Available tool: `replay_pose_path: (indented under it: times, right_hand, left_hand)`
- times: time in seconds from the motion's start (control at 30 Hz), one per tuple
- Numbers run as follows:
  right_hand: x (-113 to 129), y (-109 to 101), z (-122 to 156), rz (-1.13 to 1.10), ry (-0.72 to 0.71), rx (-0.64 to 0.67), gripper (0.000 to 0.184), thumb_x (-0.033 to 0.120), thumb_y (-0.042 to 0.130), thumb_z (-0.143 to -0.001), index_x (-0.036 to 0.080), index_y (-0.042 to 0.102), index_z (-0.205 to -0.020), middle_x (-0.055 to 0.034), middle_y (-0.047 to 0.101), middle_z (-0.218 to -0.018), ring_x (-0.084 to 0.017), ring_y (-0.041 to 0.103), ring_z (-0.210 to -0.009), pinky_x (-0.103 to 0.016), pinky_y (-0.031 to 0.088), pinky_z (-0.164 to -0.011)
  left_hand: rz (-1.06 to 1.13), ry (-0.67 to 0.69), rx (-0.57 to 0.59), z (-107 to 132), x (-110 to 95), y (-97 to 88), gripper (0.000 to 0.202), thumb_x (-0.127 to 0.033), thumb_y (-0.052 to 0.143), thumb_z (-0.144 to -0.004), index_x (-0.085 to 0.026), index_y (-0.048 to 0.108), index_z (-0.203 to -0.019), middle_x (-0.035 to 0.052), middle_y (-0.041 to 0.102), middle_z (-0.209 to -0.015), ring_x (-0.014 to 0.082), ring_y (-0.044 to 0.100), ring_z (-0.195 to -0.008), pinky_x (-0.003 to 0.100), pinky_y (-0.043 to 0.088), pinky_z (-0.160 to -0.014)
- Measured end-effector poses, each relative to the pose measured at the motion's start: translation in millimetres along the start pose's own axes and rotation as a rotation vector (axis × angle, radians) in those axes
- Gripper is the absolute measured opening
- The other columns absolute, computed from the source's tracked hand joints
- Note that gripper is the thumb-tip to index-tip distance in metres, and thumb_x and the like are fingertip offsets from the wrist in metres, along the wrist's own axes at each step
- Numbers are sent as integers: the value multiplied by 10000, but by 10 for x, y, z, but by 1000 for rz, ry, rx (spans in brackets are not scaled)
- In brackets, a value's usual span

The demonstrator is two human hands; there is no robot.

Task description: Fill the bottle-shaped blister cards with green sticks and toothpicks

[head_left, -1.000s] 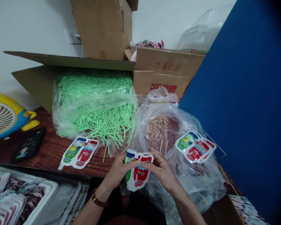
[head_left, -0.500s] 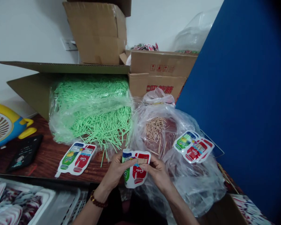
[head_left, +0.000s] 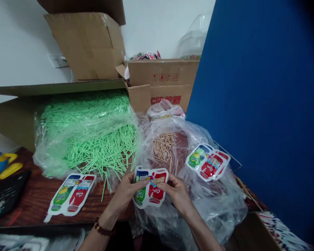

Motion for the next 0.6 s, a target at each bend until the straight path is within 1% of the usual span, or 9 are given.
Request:
replay_pose_path:
  times: [0.1, 0.23, 0.3, 0.37, 0.43, 0.5, 0.53, 0.6]
  right_hand:
    - [63, -85, -5, 21, -12, 3, 224, 309, 759, -696, 187, 726, -880, -19, 736, -832, -183, 657, -760, -291, 502, -742]
    - [135, -201, -23, 20, -28, -67, 217, 332, 776, -667, 177, 705, -801, -6, 724, -754, -170, 650, -691, -272, 510, -668]
    - [155, -238, -20, -7, -38, -86, 254, 339, 775, -668, 186, 684, -850, -3, 723, -785, -173, 656, -717, -279, 520, -680]
    - [192, -266, -6, -19, -65, -77, 294, 336, 765, -683, 196, 665, -922, -9, 726, -850, -177, 663, -765, -295, 527, -716]
    - [268, -313, 12, 5, -94, -78, 280, 323, 752, -700, 199, 664, -936, -15, 728, -867, -180, 666, -773, -306, 530, -726]
    - [391, -417, 18, 62, -130, -153, 229, 308, 750, -701, 195, 686, -889, -18, 733, -825, -182, 666, -738, -310, 533, -705]
    - [464, -502, 13, 93, -155, -224, 207, 304, 753, -695, 193, 697, -861, -19, 735, -800, -183, 665, -718, -313, 535, -695]
    - [611, -745, -19, 139, -230, -408, 208, 303, 764, -674, 201, 709, -847, -19, 739, -799, -188, 664, -716, -327, 535, -707]
  left_hand:
    - [-8, 10, -7, -64, -28, 49, 177, -231, 785, -693, -148, 706, -828, 22, 751, -730, 145, 671, -611, 237, 536, -599]
    - [-75, 56, 6, -114, -68, 183, 163, -245, 781, -695, -150, 701, -801, 1, 739, -708, 142, 661, -607, 235, 533, -599]
    - [-126, 82, 17, -126, -84, 272, 154, -254, 775, -699, -155, 693, -783, -10, 732, -701, 137, 649, -592, 225, 525, -578]
    - [-184, 109, 41, -145, -96, 370, 143, -260, 763, -709, -159, 687, -775, -18, 721, -699, 136, 638, -588, 222, 516, -567]
    - [-245, 135, 77, -180, -104, 477, 137, -274, 747, -724, -164, 683, -777, -20, 707, -699, 142, 632, -600, 221, 507, -566]
    - [-307, 188, 108, -225, -113, 584, 159, -293, 729, -743, -178, 687, -845, -3, 710, -772, 163, 643, -683, 233, 510, -614]
    - [-345, 228, 110, -248, -118, 632, 201, -302, 722, -751, -189, 686, -912, 12, 711, -838, 178, 647, -750, 243, 512, -659]
    - [-426, 308, 87, -280, -121, 693, 334, -316, 703, -771, -218, 647, -1086, 40, 694, -979, 202, 635, -885, 273, 500, -775]
Point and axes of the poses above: each hand's wrist, its own z-axis away from the middle knuckle, its own y-axis out of the palm, x = y × z, the point moved 1 cm from there along -z, towards the middle knuckle
